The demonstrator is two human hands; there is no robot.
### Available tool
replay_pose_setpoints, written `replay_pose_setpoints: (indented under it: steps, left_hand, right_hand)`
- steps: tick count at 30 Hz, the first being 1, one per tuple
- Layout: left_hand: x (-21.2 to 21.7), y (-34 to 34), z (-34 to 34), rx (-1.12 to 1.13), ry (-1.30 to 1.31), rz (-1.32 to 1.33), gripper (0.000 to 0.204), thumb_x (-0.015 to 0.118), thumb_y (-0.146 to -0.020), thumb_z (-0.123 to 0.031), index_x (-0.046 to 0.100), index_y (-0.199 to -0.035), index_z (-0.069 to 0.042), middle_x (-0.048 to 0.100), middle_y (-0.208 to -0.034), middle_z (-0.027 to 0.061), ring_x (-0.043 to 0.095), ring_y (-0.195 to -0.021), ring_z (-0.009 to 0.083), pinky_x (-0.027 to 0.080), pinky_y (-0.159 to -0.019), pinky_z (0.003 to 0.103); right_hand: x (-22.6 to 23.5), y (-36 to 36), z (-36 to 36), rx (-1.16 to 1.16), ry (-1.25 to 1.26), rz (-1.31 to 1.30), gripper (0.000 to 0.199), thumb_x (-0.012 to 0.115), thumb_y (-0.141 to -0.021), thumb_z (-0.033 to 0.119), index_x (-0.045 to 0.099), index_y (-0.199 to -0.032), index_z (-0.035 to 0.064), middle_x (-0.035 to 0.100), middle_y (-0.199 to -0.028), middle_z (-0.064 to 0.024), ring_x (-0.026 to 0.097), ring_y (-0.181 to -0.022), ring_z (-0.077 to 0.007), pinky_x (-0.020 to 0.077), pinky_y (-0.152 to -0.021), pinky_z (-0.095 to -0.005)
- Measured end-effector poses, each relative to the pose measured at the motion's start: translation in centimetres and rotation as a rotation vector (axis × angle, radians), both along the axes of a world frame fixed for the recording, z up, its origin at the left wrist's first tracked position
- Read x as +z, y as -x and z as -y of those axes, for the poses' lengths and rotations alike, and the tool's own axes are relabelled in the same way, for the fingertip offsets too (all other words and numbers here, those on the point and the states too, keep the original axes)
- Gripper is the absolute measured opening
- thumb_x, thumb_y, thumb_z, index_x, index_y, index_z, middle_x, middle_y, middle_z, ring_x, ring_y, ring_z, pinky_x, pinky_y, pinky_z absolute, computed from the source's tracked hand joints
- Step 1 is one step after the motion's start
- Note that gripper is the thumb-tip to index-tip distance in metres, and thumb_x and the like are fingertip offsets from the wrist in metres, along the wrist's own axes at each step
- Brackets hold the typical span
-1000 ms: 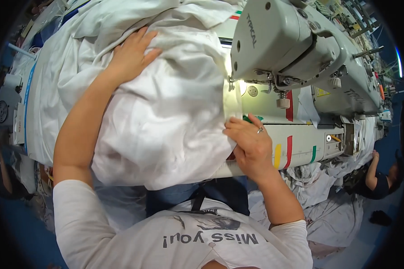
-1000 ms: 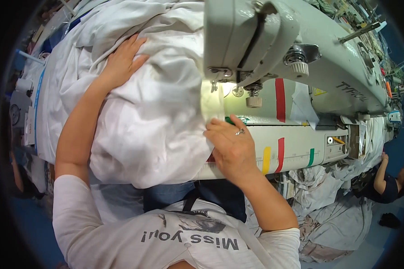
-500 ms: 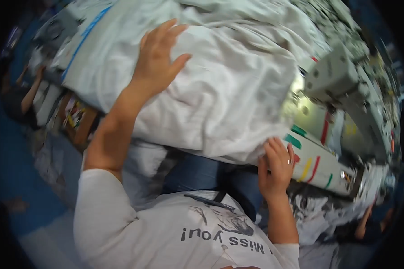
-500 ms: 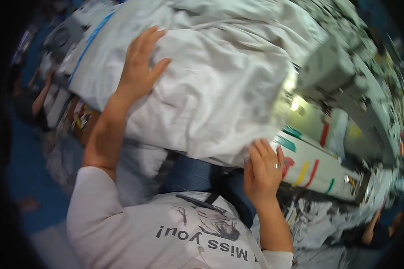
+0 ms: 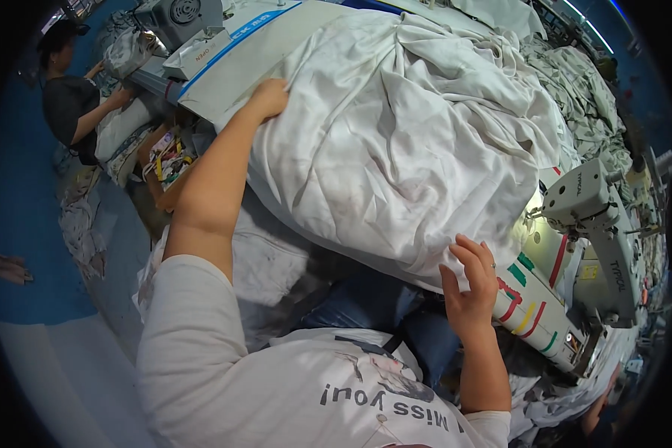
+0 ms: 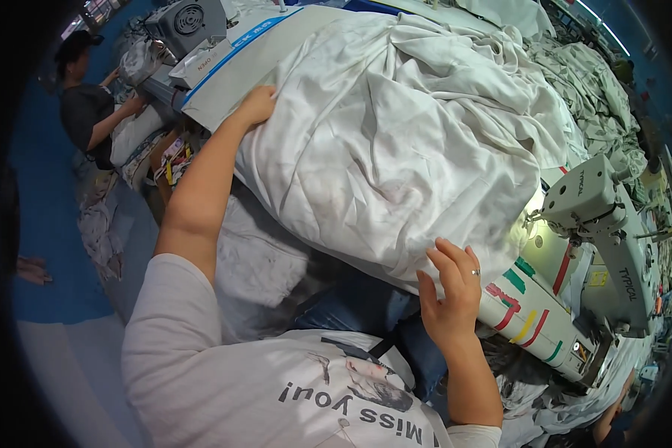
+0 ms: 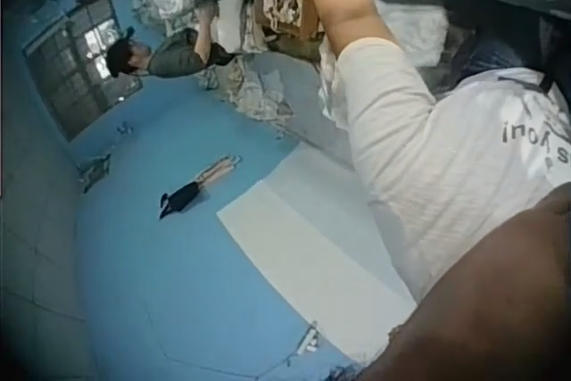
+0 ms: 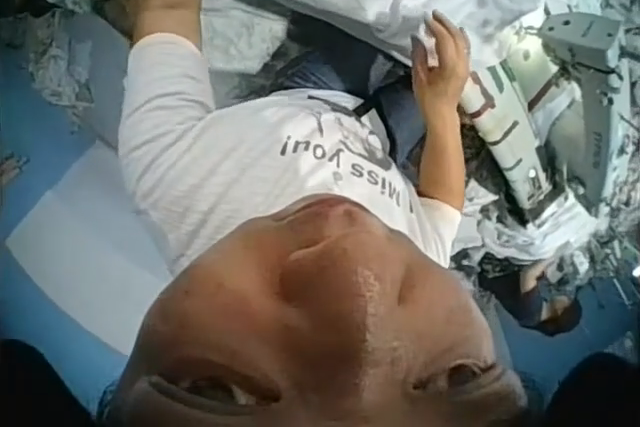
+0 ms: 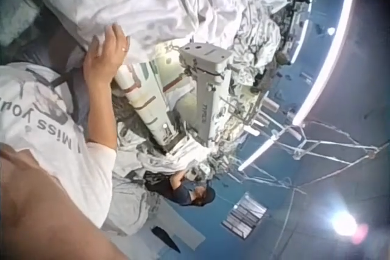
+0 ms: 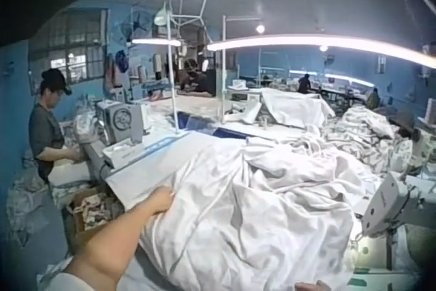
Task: Sewing fabric pieces together using an industrial sewing machine in a factory.
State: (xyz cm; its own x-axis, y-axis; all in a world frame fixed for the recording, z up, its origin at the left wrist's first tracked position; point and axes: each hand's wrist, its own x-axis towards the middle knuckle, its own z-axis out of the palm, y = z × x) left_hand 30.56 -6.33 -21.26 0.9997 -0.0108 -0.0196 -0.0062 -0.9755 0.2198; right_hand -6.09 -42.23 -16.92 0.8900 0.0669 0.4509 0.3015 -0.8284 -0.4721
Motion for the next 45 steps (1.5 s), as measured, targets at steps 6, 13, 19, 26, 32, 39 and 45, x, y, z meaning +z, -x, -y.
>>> replay_pose_setpoints:
  steps: [6,13,19,26,32,39,45]
  left_hand:
    - [11.9,8.6,10.7,-0.201,1.89,-0.138,0.028,0.052,-0.101,-0.02,0.063,-0.11,0.005,0.067,-0.106,0.0163,0.068,-0.088,0.0282,0.056,-0.071,0.038]
    - [10.0,28.3,21.6,-2.061,0.272,-0.843,0.027,0.051,-0.095,-0.02,0.06,-0.101,0.004,0.065,-0.097,0.0217,0.063,-0.098,0.0329,0.048,-0.087,0.042]
    - [-0.9,-1.1,20.3,0.087,1.654,-0.068,0.027,0.06,-0.098,-0.016,0.06,-0.118,0.002,0.066,-0.105,0.0149,0.065,-0.097,0.0263,0.054,-0.085,0.042]
    - [-0.1,-10.7,32.2,0.026,1.931,-0.657,0.044,0.054,-0.1,-0.03,0.058,-0.132,0.001,0.063,-0.13,0.0186,0.063,-0.116,0.033,0.049,-0.102,0.051]
    - [16.8,-9.0,25.7,-0.031,1.906,0.116,0.032,0.063,-0.09,-0.034,0.069,-0.099,-0.004,0.072,-0.092,0.0114,0.07,-0.082,0.0275,0.057,-0.08,0.046]
    - [21.5,13.9,10.3,-0.881,1.719,-0.021,0.013,0.059,-0.091,-0.014,0.065,-0.092,-0.003,0.067,-0.083,0.0068,0.065,-0.077,0.0204,0.052,-0.072,0.035]
    - [8.7,33.3,26.4,-1.398,1.161,-0.32,0.011,0.062,-0.089,-0.003,0.061,-0.1,-0.003,0.065,-0.09,0.0169,0.066,-0.085,0.031,0.051,-0.074,0.041]
  right_hand:
    - [1.6,-3.0,1.0,-0.039,-0.292,-0.072,0.037,0.068,-0.085,-0.005,0.063,-0.121,-0.0027,0.065,-0.125,-0.0124,0.062,-0.116,-0.0224,0.0464,-0.101,-0.0351]
    - [3.9,-6.4,3.9,-0.182,-1.023,-0.328,0.056,0.07,-0.083,0.007,0.05,-0.134,-0.0031,0.068,-0.113,-0.014,0.068,-0.096,-0.0223,0.0542,-0.086,-0.034]
    - [3.0,-3.4,5.4,-0.228,-1.348,-0.386,0.055,0.069,-0.08,-0.004,0.051,-0.132,-0.0034,0.067,-0.117,-0.0125,0.066,-0.101,-0.0205,0.0515,-0.092,-0.0334]
    - [1.9,-0.1,4.5,-0.181,-1.342,-0.496,0.068,0.074,-0.074,-0.005,0.049,-0.138,-0.0026,0.066,-0.123,-0.0103,0.064,-0.109,-0.0182,0.0491,-0.097,-0.0328]
    - [2.1,2.6,6.3,-0.166,-1.412,-0.511,0.068,0.071,-0.075,-0.008,0.048,-0.139,-0.0043,0.065,-0.125,-0.0129,0.064,-0.11,-0.019,0.0488,-0.098,-0.0329]
    - [6.4,3.1,7.1,0.063,-1.061,-0.325,0.077,0.073,-0.075,-0.002,0.04,-0.146,-0.0002,0.055,-0.134,-0.012,0.054,-0.121,-0.0191,0.0424,-0.103,-0.0348]
    - [7.6,3.7,5.9,-0.186,-0.845,-0.08,0.075,0.071,-0.081,0.012,0.039,-0.148,0.0032,0.051,-0.138,-0.0138,0.053,-0.121,-0.0236,0.0411,-0.103,-0.0378]
